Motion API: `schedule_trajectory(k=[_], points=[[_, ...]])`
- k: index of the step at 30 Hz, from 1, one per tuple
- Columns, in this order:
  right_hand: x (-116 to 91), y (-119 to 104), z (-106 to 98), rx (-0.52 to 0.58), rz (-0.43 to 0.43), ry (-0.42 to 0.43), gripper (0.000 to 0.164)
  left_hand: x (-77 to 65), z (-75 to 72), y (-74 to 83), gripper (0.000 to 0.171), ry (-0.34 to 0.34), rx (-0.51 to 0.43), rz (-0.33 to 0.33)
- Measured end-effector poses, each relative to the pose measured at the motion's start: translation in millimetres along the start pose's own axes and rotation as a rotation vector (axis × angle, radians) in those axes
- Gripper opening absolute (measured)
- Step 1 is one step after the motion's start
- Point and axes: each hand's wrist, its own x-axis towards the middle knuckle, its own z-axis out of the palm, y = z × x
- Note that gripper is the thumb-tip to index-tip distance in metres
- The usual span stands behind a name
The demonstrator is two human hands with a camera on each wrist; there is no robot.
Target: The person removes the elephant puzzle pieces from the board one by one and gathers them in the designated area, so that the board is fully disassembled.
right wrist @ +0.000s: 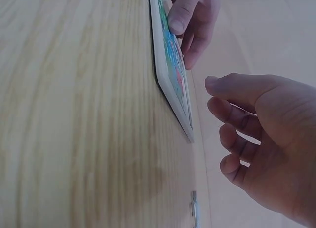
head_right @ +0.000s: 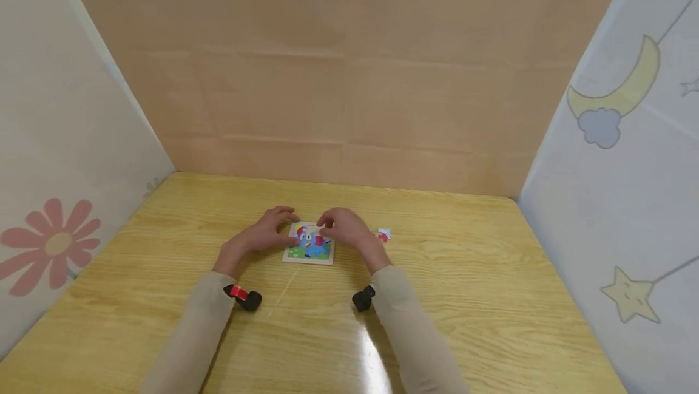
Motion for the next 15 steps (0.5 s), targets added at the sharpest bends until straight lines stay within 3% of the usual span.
schedule_trajectory(k=[15], points=[[19,-7,18,-0.034,-0.006,-0.035,0.016,1.1,1.2,-0.9,0.057,0.004,0.005,0.005]])
